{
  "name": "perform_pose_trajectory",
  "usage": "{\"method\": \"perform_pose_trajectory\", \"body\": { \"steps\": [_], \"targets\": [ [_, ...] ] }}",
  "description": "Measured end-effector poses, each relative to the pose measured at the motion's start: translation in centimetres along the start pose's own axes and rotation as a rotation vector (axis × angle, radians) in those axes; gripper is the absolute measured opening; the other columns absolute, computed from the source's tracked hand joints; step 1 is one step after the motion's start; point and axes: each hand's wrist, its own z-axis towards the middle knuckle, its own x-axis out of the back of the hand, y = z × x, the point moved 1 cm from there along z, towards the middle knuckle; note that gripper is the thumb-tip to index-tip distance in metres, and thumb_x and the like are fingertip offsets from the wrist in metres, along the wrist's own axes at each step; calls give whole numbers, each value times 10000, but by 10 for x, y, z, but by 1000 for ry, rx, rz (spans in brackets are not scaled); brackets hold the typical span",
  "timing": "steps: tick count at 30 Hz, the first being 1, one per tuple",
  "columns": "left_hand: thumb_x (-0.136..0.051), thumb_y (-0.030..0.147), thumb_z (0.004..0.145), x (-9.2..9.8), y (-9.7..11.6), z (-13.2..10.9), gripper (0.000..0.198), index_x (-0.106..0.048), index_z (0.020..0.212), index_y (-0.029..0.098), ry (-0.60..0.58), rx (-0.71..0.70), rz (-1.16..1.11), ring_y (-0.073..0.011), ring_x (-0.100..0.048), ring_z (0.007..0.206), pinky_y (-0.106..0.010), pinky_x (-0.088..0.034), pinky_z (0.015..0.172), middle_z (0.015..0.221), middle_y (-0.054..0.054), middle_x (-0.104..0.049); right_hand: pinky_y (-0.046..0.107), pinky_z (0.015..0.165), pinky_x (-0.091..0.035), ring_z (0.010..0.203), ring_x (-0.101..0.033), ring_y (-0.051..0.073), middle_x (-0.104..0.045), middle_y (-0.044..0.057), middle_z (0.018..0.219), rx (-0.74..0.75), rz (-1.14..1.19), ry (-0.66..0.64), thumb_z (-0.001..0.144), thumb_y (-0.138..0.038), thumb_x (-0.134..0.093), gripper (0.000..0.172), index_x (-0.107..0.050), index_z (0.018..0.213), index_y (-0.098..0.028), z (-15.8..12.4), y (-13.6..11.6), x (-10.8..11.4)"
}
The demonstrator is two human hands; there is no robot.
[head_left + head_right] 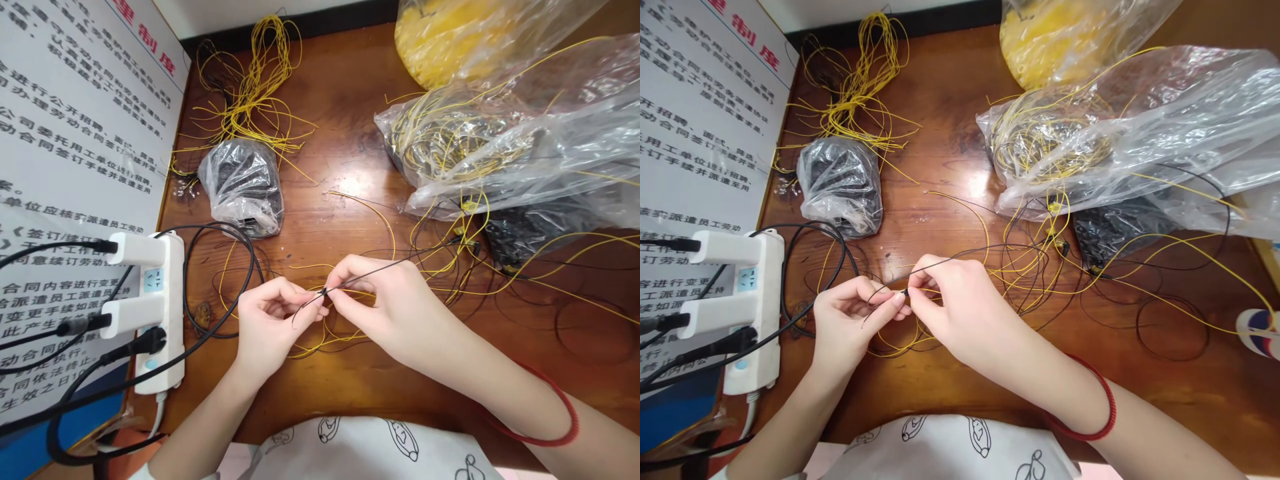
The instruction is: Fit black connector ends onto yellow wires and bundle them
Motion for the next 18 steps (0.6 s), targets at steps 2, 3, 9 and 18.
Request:
{"method": "perform_pose_trajectory", "body": {
  "steps": [2, 3, 9, 18],
  "targets": [
    [-820, 183, 696, -1, 0, -1, 262, -587, 577, 176, 10, 1, -18, -159, -725, 547, -232, -621, 545, 618, -5, -725, 179, 568, -489, 575, -645, 77, -705, -47, 663, -3, -13, 3, 809, 3, -591, 182, -641, 744, -160, 0, 0, 0],
    [-825, 191, 693, -1, 0, -1, 263, -590, 577, 176, 24, 10, -32, -157, -723, 545, -230, -620, 546, 615, -2, -722, 176, 561, -482, 565, -638, 73, -703, -50, 660, -1, -19, 4, 814, 0, -596, 181, -643, 739, -158, -1, 0, 0],
    [-838, 242, 683, -7, 0, -4, 267, -598, 588, 177, 46, 87, -46, -161, -723, 544, -233, -615, 544, 604, -4, -722, 199, 608, -512, 602, -661, 91, -710, -41, 671, -6, -65, -7, 828, -7, -615, 199, -665, 717, -164, -2, 3, 1],
    [-792, 127, 703, -1, -2, 2, 203, -614, 614, 169, 44, -2, -12, -152, -735, 556, -210, -627, 564, 642, 2, -750, 206, 707, -567, 732, -718, 113, -756, -17, 818, 7, -39, -26, 866, -116, -638, 79, -692, 864, -173, -5, 9, 9]
  ]
}}
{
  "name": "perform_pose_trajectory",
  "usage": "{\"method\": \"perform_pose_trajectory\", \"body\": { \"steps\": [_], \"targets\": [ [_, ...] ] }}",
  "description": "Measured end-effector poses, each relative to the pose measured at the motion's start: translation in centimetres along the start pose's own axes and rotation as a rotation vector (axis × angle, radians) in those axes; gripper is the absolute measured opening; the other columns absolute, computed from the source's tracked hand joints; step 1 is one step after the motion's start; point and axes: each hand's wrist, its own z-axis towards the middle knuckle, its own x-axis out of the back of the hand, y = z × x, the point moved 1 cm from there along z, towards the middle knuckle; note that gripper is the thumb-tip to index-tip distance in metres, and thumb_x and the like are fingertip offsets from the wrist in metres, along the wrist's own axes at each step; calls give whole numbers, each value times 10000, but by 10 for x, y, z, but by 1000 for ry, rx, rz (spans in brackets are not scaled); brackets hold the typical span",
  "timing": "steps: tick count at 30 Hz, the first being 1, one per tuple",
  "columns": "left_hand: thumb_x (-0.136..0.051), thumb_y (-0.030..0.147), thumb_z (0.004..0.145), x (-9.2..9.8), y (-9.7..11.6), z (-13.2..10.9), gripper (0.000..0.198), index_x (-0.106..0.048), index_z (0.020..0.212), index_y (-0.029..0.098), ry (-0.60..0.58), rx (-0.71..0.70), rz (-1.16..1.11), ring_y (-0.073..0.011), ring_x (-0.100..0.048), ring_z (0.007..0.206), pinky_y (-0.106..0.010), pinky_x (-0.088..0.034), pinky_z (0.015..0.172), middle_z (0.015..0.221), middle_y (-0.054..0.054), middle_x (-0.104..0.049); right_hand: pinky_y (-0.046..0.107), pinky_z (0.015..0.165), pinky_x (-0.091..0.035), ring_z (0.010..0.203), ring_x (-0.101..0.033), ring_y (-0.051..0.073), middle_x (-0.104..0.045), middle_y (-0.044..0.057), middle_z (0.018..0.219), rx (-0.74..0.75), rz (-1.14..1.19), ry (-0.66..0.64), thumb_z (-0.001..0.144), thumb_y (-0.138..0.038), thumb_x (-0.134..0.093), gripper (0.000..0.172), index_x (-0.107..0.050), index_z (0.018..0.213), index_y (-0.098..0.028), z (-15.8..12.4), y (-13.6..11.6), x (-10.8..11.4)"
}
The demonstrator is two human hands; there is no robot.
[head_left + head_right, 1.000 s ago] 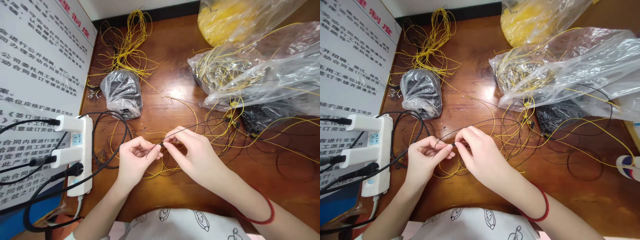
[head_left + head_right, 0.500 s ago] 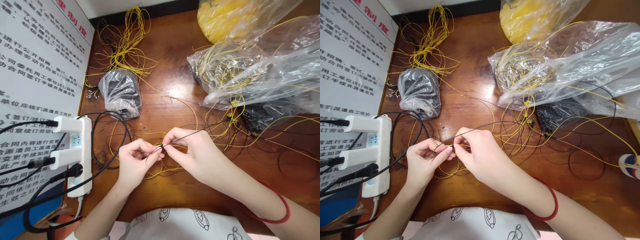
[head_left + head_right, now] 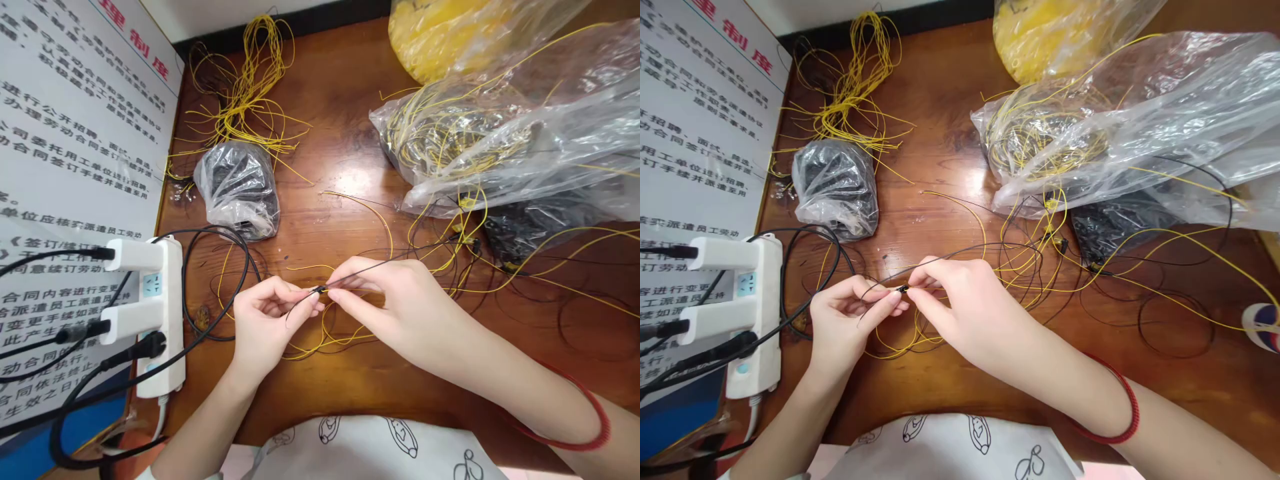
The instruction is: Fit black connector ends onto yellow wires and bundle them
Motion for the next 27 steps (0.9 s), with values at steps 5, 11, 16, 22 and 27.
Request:
{"method": "perform_pose_trajectory", "body": {
  "steps": [5, 11, 16, 22, 27],
  "targets": [
    [-784, 116, 702, -3, 1, -3, 192, -626, 611, 176, 44, -13, -12, -136, -738, 585, -192, -623, 592, 651, 17, -750, 198, 658, -546, 656, -698, 105, -729, -27, 728, 27, -19, 61, 836, -83, -630, 104, -677, 796, -167, 0, -1, -8],
    [-761, 41, 676, -3, 0, -3, 198, -638, 607, 180, 51, -24, -27, -122, -734, 589, -171, -615, 599, 647, 28, -745, 195, 647, -533, 649, -691, 105, -727, -27, 720, 43, -23, 89, 819, -62, -626, 123, -655, 759, -165, 3, 0, -11],
    [-769, -5, 624, -2, -1, 0, 219, -648, 588, 173, 27, -94, 11, -132, -737, 593, -163, -612, 588, 631, 21, -744, 184, 556, -475, 562, -634, 91, -684, -34, 650, 94, -160, 114, 817, -45, -635, 126, -642, 753, -153, 3, -1, -15],
    [-746, -4, 648, -5, 1, 1, 226, -621, 559, 163, 66, -91, 2, -131, -728, 549, -154, -603, 553, 583, 29, -718, 262, 557, -473, 637, -656, 172, -685, 53, 730, 321, -564, 286, 889, -74, -550, 134, -633, 790, -112, -6, 0, -28],
    [-753, 47, 688, -3, 0, 1, 227, -589, 584, 164, 89, 14, -98, -131, -729, 526, -147, -602, 532, 596, 36, -724, 242, 602, -486, 651, -640, 143, -678, 32, 738, 299, -424, 261, 906, -116, -578, 90, -635, 837, -117, -7, 3, -23]
  ]
}}
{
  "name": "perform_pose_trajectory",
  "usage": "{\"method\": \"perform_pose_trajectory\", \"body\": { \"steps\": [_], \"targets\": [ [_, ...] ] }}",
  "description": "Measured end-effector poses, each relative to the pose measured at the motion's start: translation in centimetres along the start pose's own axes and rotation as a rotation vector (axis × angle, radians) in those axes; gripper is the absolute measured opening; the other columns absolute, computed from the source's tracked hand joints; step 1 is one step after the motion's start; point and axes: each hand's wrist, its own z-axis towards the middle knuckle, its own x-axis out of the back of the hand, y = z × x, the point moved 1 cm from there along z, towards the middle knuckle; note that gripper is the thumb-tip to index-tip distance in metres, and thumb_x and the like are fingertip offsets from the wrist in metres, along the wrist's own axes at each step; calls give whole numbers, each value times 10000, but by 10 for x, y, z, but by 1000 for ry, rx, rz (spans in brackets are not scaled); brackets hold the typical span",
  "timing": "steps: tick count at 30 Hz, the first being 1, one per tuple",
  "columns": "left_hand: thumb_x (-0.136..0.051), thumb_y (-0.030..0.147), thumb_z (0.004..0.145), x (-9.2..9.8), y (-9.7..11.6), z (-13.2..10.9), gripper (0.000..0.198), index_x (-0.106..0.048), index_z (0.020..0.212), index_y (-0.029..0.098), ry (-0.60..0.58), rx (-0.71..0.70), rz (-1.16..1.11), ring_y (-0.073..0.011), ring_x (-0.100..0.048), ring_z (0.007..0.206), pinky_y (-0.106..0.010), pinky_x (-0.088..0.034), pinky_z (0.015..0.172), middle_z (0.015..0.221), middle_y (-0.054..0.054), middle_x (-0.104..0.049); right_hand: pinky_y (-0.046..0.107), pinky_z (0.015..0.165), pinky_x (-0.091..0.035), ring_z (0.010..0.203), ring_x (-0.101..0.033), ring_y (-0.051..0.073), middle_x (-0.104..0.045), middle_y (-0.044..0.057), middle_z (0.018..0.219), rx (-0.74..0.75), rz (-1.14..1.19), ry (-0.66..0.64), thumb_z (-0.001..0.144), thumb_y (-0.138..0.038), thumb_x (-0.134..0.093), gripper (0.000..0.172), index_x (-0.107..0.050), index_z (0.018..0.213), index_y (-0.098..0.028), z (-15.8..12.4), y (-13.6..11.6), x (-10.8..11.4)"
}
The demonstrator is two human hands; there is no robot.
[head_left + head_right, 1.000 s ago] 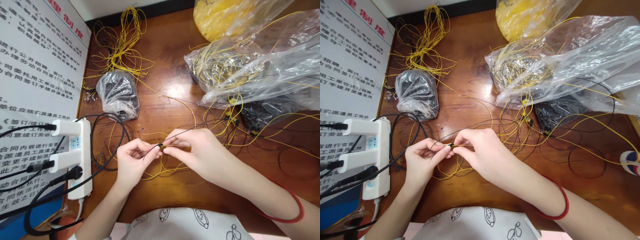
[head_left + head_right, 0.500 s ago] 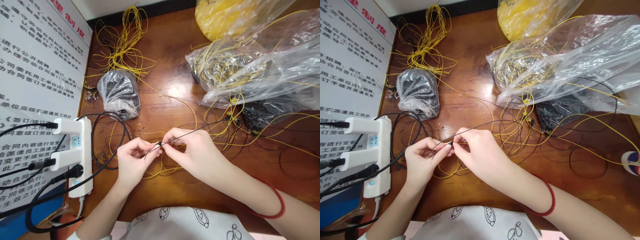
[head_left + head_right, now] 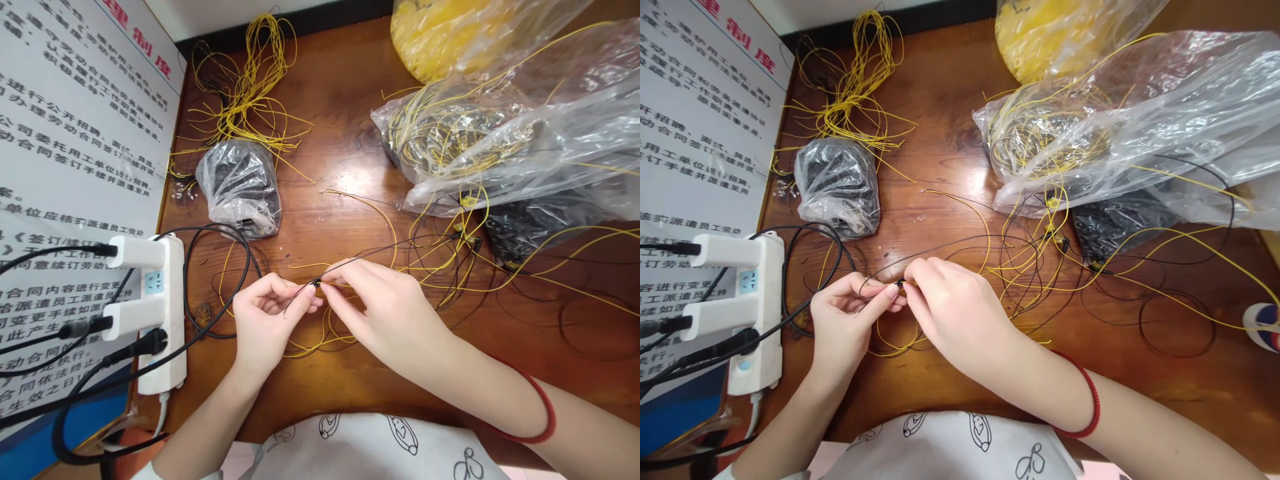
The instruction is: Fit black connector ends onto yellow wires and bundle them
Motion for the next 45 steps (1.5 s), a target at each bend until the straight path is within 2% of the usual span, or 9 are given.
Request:
{"method": "perform_pose_trajectory", "body": {
  "steps": [9, 18, 27, 38, 41, 45],
  "targets": [
    [-754, 41, 691, 1, 1, -1, 233, -585, 589, 164, -9, 28, -28, -132, -736, 542, -143, -606, 546, 600, 42, -719, 212, 626, -467, 633, -625, 104, -681, 2, 733, -63, 95, 11, 865, -94, -610, 73, -633, 809, -134, 2, 0, 4],
    [-747, 35, 693, 1, 2, -1, 236, -584, 582, 163, -25, 12, -7, -120, -729, 541, -139, -599, 549, 591, 44, -700, 194, 596, -441, 600, -588, 74, -662, -26, 713, -125, 188, -10, 838, -109, -636, 60, -663, 813, -157, 3, 7, 3],
    [-768, 74, 672, -1, 4, 0, 248, -567, 564, 172, -12, -20, 52, -145, -724, 520, -174, -608, 519, 584, 19, -709, 198, 548, -407, 567, -546, 72, -658, -31, 709, -182, 263, -29, 837, -108, -622, 86, -634, 779, -170, 7, 5, 0],
    [-765, 86, 666, -1, 2, 0, 213, -587, 581, 167, -6, -22, 62, -153, -728, 527, -187, -620, 534, 583, 18, -709, 192, 493, -350, 474, -439, 54, -612, -62, 636, -228, 290, -153, 845, -76, -619, 104, -618, 797, -169, 14, 3, 6],
    [-766, 76, 662, -2, 3, 0, 222, -583, 576, 166, -2, -24, 51, -151, -728, 523, -179, -618, 527, 580, 20, -710, 189, 502, -371, 500, -470, 56, -630, -49, 687, -243, 309, -154, 834, -84, -624, 87, -609, 820, -168, 14, 3, 7],
    [-772, 86, 664, -2, 3, 0, 227, -580, 577, 169, 11, -26, 68, -154, -729, 526, -182, -618, 525, 576, 24, -702, 196, 538, -412, 572, -525, 71, -636, -21, 751, -208, 281, -80, 838, -101, -621, 69, -603, 825, -167, 9, 4, 6]
  ]
}}
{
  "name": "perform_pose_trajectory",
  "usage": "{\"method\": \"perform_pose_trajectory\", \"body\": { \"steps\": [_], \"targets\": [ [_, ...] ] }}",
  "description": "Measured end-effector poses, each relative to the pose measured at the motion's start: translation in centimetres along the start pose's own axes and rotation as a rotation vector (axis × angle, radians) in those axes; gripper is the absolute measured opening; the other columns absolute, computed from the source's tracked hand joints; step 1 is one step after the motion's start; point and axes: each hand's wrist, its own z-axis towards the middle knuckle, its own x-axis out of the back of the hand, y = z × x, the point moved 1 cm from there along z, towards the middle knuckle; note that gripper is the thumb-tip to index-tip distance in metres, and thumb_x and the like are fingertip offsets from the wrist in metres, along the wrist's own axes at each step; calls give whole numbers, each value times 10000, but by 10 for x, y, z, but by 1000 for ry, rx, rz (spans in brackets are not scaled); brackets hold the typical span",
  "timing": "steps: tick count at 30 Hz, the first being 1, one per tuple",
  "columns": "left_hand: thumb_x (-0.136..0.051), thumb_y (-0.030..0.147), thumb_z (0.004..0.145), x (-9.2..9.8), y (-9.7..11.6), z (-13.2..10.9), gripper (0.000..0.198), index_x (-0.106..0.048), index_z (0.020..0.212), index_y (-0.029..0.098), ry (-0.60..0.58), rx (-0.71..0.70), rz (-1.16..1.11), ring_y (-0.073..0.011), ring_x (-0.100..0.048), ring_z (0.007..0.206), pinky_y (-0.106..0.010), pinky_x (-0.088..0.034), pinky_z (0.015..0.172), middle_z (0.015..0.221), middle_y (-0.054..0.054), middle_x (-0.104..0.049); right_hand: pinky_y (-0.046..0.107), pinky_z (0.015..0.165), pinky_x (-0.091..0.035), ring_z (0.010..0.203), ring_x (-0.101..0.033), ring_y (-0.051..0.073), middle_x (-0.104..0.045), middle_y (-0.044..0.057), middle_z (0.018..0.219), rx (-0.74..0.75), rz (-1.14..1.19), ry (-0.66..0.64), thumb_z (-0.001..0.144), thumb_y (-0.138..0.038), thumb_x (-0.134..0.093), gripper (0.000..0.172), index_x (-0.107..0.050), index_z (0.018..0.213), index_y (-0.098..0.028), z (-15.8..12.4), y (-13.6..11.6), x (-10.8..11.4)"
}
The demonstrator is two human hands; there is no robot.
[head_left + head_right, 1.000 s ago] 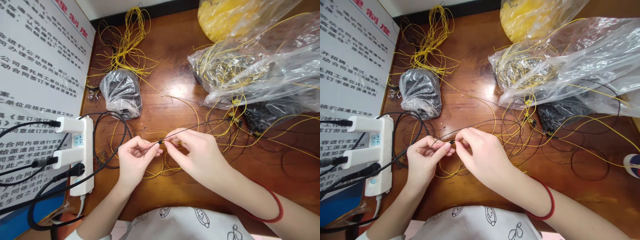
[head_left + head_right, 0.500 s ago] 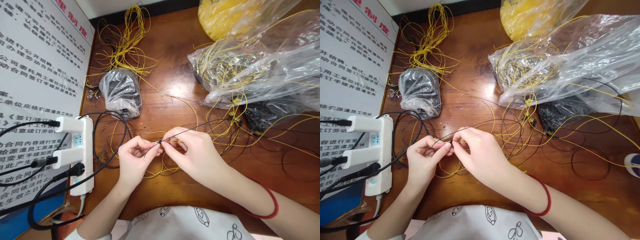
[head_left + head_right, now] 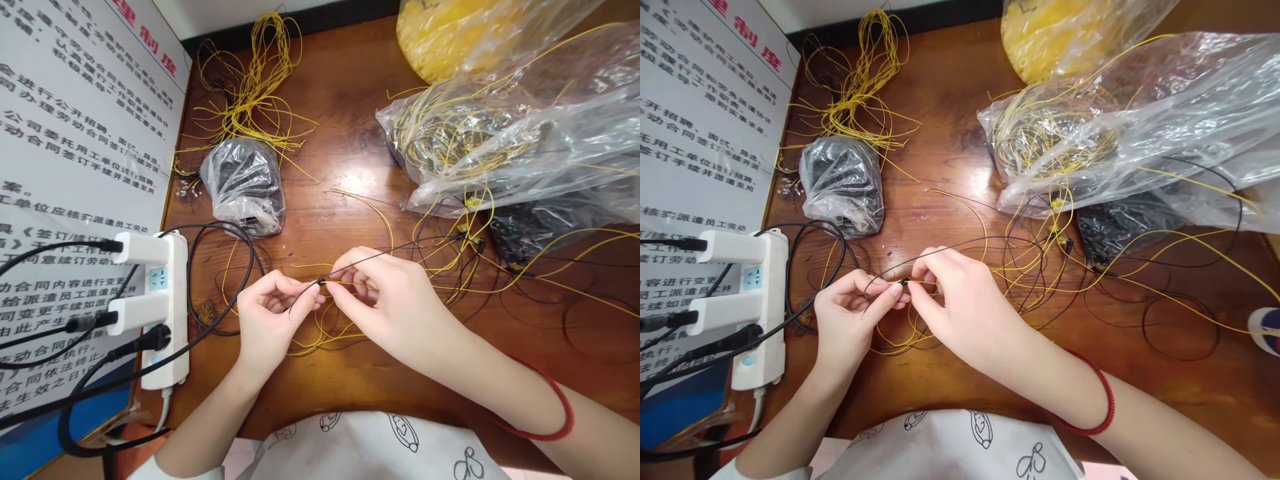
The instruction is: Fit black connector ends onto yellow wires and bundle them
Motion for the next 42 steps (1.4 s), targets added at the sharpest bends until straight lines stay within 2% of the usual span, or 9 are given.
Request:
{"method": "perform_pose_trajectory", "body": {
  "steps": [7, 13, 18, 22, 29, 37, 42],
  "targets": [
    [-785, 141, 653, 1, -1, -1, 249, -560, 554, 180, 39, -40, 71, -168, -726, 531, -216, -623, 524, 584, 8, -712, 209, 536, -409, 558, -513, 79, -631, -15, 718, 124, -111, 93, 855, -115, -600, 99, -603, 772, -169, -4, 1, -7],
    [-761, 117, 655, 0, -2, -3, 185, -609, 573, 184, 65, -118, 138, -157, -723, 570, -217, -615, 556, 595, 11, -720, 235, 602, -422, 605, -557, 107, -622, -13, 690, 129, -277, 77, 851, -129, -594, 86, -627, 777, -156, -3, -3, -7],
    [-766, 119, 665, 2, -3, -4, 179, -620, 585, 186, 60, -156, 191, -151, -714, 593, -216, -600, 555, 602, 17, -710, 228, 560, -386, 541, -501, 92, -593, -17, 666, 185, -344, 62, 860, -120, -561, 124, -605, 748, -152, 1, -7, -6],
    [-772, 160, 684, 3, -3, -4, 182, -620, 587, 186, 58, -167, 204, -155, -713, 591, -227, -598, 553, 606, 10, -711, 223, 540, -367, 538, -496, 89, -593, -20, 677, 168, -321, 21, 864, -122, -560, 125, -593, 750, -160, 5, -7, -5],
    [-799, 181, 658, 3, -1, -1, 234, -585, 564, 185, 19, -120, 121, -164, -717, 553, -244, -615, 550, 595, -1, -712, 223, 599, -414, 659, -587, 117, -634, 0, 740, 117, -208, -68, 882, -101, -563, 130, -593, 770, -161, 8, -5, 0],
    [-792, 155, 689, 2, -8, -2, 209, -602, 605, 178, -30, -72, 49, -159, -730, 558, -232, -631, 571, 629, 2, -723, 235, 589, -404, 640, -561, 120, -624, 9, 758, 107, -193, -138, 892, -81, -552, 128, -576, 790, -155, 8, -4, 0],
    [-819, 210, 669, 0, -10, -1, 262, -573, 586, 172, -70, -9, 41, -182, -732, 543, -244, -628, 545, 609, -11, -723, 267, 678, -430, 733, -585, 149, -637, 29, 805, 77, -233, -156, 880, -55, -553, 132, -569, 791, -152, 4, 1, 0]
  ]
}}
